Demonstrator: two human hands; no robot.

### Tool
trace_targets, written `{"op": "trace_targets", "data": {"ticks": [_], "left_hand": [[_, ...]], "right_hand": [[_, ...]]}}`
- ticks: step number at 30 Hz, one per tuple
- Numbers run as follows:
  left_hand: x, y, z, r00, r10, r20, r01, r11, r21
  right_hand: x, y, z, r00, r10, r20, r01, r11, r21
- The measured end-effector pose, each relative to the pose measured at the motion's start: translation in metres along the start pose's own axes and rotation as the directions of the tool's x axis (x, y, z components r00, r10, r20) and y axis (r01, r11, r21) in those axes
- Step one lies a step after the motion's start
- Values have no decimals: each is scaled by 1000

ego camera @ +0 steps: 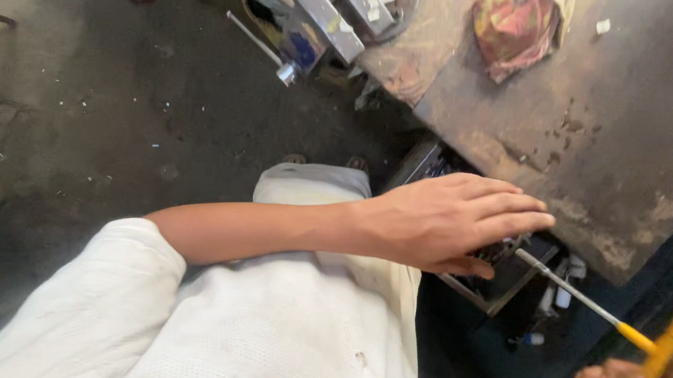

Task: The person works on a cylindrical electrical component, inserting and adjusting wires and a metal rod. They use a T-handle hex key to tighten a screw on the component while it is held on a workbench.

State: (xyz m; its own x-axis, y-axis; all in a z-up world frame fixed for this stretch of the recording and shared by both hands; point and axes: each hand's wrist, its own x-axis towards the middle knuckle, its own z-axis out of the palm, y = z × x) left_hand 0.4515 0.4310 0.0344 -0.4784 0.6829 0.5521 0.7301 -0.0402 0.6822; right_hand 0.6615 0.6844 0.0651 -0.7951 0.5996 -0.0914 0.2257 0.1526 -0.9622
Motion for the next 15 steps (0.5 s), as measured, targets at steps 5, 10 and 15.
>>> {"op": "trace_targets", "data": {"ticks": [5, 10, 15], "left_hand": [[47, 6, -6, 993, 47, 105, -69, 974, 216], [38, -11, -26, 971, -95, 218, -27, 867, 497], [14, -21, -75, 984, -61, 169, -74, 720, 690]], "right_hand": [[59, -18, 7, 908, -227, 353, 208, 974, 93], [91, -49, 54, 781, -35, 624, 195, 962, -191], [117, -82, 130, 558, -108, 823, 554, 787, -272]]}}
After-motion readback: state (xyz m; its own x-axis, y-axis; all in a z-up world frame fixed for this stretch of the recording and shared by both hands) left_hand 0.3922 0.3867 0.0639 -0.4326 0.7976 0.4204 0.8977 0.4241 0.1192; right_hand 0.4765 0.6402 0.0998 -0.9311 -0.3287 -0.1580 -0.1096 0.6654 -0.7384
